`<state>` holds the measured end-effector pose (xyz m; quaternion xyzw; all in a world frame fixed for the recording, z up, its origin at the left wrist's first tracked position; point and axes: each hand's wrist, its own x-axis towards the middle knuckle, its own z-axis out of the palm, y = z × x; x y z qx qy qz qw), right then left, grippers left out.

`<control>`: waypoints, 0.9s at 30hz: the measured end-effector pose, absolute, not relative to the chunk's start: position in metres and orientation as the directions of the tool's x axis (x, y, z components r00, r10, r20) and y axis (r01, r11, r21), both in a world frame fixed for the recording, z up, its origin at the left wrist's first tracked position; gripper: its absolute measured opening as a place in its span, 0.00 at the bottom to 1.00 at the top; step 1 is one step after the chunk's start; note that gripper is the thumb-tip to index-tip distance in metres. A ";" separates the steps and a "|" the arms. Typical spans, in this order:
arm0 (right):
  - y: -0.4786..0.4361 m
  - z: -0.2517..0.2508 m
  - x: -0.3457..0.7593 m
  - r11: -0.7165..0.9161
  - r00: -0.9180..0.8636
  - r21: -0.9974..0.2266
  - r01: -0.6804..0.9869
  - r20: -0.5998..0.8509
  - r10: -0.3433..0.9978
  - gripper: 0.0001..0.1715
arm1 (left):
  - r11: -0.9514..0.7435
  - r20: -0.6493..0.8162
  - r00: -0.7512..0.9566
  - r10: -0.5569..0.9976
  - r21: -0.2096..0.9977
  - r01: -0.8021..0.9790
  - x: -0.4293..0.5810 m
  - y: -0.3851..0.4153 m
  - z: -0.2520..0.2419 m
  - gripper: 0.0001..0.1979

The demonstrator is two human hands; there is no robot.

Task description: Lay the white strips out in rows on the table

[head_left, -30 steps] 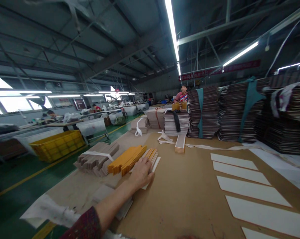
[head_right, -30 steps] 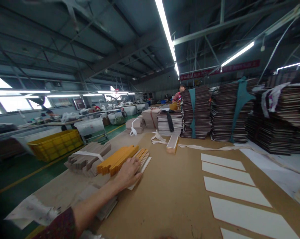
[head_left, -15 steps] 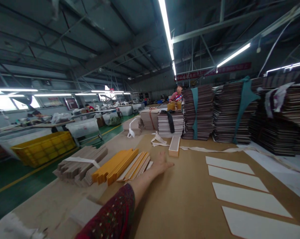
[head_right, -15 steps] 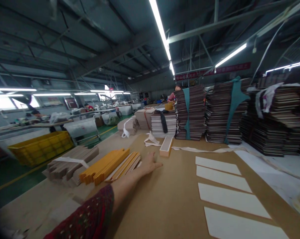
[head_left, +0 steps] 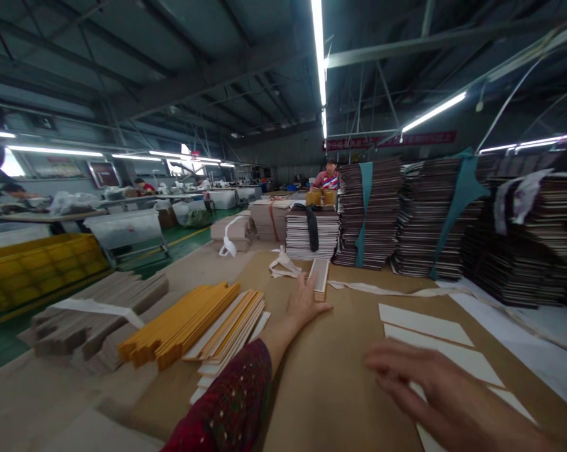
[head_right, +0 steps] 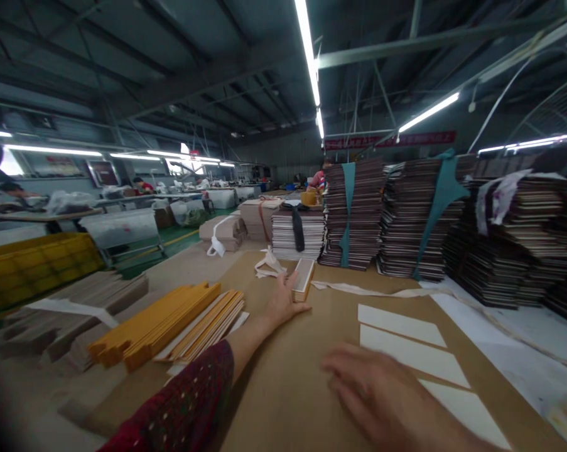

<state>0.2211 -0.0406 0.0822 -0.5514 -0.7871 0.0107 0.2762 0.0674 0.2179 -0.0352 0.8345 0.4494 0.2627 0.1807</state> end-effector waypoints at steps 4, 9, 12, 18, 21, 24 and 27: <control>0.090 0.073 0.251 0.132 -0.118 -0.269 0.954 0.069 0.991 0.19 | -0.582 0.296 0.503 0.812 0.472 0.662 0.071 0.218 -0.036 0.54; 0.175 0.029 0.255 -0.019 0.023 -0.198 0.980 0.019 1.000 0.18 | -0.620 0.268 0.560 0.784 0.385 0.683 0.068 0.223 -0.033 0.48; 0.196 0.008 0.252 -0.062 0.063 -0.158 0.985 -0.003 0.998 0.14 | -0.645 0.245 0.598 0.763 0.346 0.681 0.064 0.228 -0.031 0.45; 0.218 -0.016 0.261 -0.087 0.085 -0.095 0.992 -0.022 0.996 0.14 | -0.671 0.203 0.643 0.738 0.314 0.671 0.062 0.238 -0.032 0.39; 0.221 -0.022 0.267 -0.092 0.091 -0.082 0.992 -0.019 0.996 0.15 | -0.683 0.203 0.656 0.727 0.312 0.660 0.063 0.242 -0.035 0.35; 0.222 -0.025 0.270 -0.085 0.084 -0.076 0.994 -0.010 0.996 0.15 | -0.689 0.213 0.660 0.721 0.320 0.650 0.064 0.246 -0.038 0.34; 0.224 -0.026 0.271 -0.090 0.089 -0.067 0.994 -0.006 0.996 0.14 | -0.698 0.230 0.663 0.712 0.337 0.632 0.064 0.249 -0.041 0.33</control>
